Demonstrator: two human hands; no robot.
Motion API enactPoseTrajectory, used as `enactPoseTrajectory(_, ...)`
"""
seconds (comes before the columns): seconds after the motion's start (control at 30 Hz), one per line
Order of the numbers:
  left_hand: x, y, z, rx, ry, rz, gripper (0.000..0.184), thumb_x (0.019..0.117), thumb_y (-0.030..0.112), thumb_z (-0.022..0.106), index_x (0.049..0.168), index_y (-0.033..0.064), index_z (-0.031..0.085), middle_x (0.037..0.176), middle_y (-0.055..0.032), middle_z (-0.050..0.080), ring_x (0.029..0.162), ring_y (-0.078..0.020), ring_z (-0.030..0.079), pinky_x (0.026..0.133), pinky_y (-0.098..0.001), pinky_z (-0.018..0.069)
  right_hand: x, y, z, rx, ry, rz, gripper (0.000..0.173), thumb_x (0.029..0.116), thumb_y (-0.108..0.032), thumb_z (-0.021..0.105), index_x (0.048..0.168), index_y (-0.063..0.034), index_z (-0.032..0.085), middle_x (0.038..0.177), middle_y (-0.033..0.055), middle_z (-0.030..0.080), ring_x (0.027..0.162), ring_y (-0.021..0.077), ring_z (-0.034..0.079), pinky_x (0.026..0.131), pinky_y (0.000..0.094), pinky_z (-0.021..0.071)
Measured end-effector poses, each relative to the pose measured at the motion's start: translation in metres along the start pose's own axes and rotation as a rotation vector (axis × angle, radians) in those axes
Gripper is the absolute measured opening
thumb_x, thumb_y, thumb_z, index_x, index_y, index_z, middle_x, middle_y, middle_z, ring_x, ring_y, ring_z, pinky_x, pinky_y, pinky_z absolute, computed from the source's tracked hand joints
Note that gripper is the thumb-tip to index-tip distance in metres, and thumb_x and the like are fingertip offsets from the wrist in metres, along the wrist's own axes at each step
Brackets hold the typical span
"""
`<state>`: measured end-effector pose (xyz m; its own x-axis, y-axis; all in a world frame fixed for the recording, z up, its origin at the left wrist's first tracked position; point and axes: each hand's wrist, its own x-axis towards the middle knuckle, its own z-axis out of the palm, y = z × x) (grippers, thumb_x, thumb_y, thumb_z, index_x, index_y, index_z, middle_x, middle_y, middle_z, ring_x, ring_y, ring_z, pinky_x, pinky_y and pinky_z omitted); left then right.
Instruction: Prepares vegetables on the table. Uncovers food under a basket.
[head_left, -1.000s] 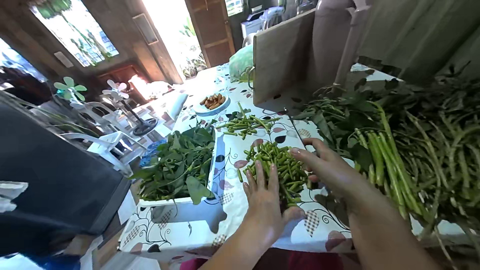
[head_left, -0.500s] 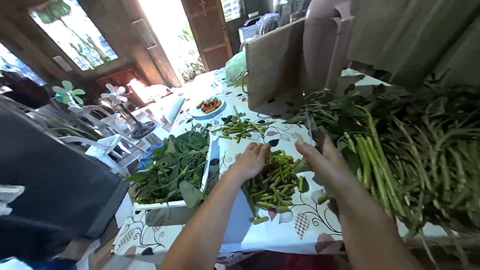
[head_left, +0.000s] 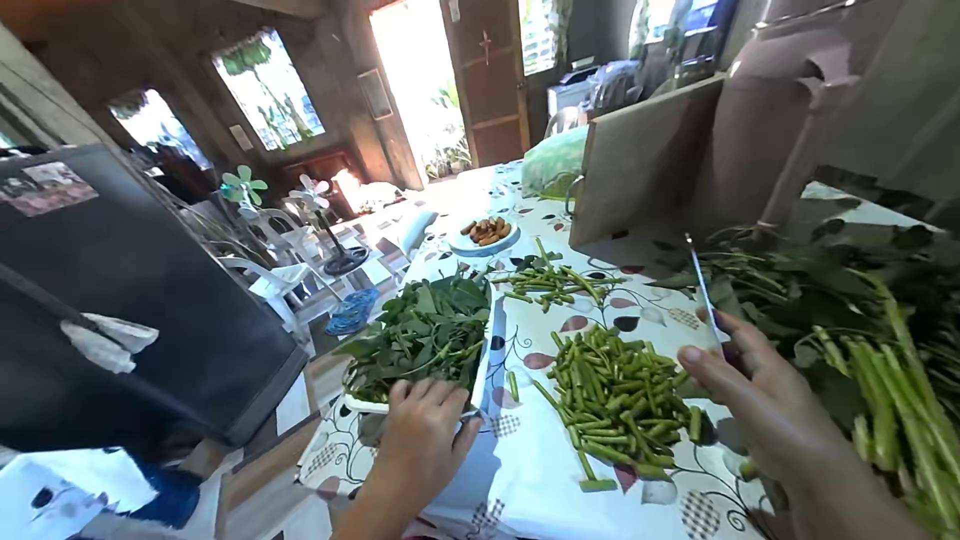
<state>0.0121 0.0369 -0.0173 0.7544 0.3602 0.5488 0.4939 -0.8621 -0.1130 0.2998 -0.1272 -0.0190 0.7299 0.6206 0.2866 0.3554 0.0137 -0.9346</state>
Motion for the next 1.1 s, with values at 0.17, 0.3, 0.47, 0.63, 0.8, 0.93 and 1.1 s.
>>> enactPoseTrajectory(0.17,-0.008,0.004,0.012,-0.077,0.042,0.061,0.017,0.0868,0.020,0.070,0.090,0.0043,0.076,0.087,-0.0105,0.073,0.084,-0.0288,0.073,0.080,-0.0503,0.0576,0.000,0.004,0.001,-0.028,0.015,-0.014,0.089,0.0816,-0.061,0.064,0.148,-0.0068,0.043,0.102,0.0018,0.061,0.074,0.0020,0.057,0.065,0.0247,0.0515)
enactPoseTrajectory(0.3,-0.008,0.014,0.008,-0.081,0.042,0.128,0.022,0.0885,0.031,0.070,0.086,0.0094,0.075,0.083,-0.0054,0.072,0.080,-0.0236,0.071,0.077,-0.0445,0.0565,-0.001,0.001,-0.002,-0.070,-0.010,0.012,0.083,0.0861,-0.053,0.062,0.149,-0.0045,0.039,0.097,0.0012,0.058,0.073,0.0022,0.055,0.065,0.0248,0.0501)
enactPoseTrajectory(0.47,0.015,-0.002,-0.007,-0.175,0.137,0.098,0.067,0.0945,0.072,0.046,0.105,0.0135,0.077,0.106,-0.0126,0.070,0.103,-0.0325,0.066,0.089,-0.0533,0.0515,-0.003,-0.004,-0.001,-0.048,-0.015,0.031,0.078,0.0879,-0.043,0.063,0.150,-0.0030,0.037,0.098,0.0006,0.056,0.073,0.0005,0.055,0.066,0.0234,0.0510)
enactPoseTrajectory(0.63,0.067,-0.032,-0.015,-0.189,-0.346,-0.172,0.074,0.0973,0.072,0.040,0.156,0.0277,0.046,0.166,-0.0180,0.029,0.153,-0.0523,0.015,0.111,-0.0824,0.0106,-0.003,0.001,-0.002,-0.064,-0.012,0.020,0.080,0.0870,-0.047,0.062,0.149,-0.0025,0.037,0.097,0.0009,0.057,0.073,0.0011,0.055,0.065,0.0239,0.0503)
enactPoseTrajectory(0.8,0.068,-0.038,-0.009,-0.313,-0.796,-0.261,0.072,0.1002,0.059,0.053,0.160,0.0216,0.039,0.163,-0.0192,0.036,0.151,-0.0489,0.025,0.111,-0.0776,0.0234,-0.004,-0.006,-0.004,-0.087,-0.042,0.034,0.080,0.0885,-0.040,0.063,0.151,0.0001,0.034,0.098,0.0040,0.056,0.075,0.0026,0.054,0.068,0.0250,0.0497)
enactPoseTrajectory(0.93,0.062,-0.041,-0.013,-0.330,-0.838,-0.231,0.073,0.0989,0.059,0.056,0.159,0.0221,0.039,0.162,-0.0182,0.037,0.151,-0.0486,0.025,0.111,-0.0779,0.0237,-0.006,-0.009,-0.003,-0.098,-0.077,-0.003,0.079,0.0908,-0.037,0.063,0.150,0.0056,0.032,0.095,0.0005,0.053,0.073,-0.0028,0.050,0.067,0.0185,0.0468)
enactPoseTrajectory(1.1,0.083,-0.045,-0.038,-0.320,-0.939,-0.183,0.069,0.1012,0.058,0.053,0.159,0.0222,0.040,0.165,-0.0187,0.031,0.152,-0.0501,0.019,0.107,-0.0814,0.0224,-0.004,-0.007,-0.002,-0.129,-0.103,-0.033,0.081,0.0909,-0.037,0.064,0.147,0.0107,0.031,0.095,0.0014,0.052,0.074,-0.0048,0.049,0.068,0.0155,0.0457)
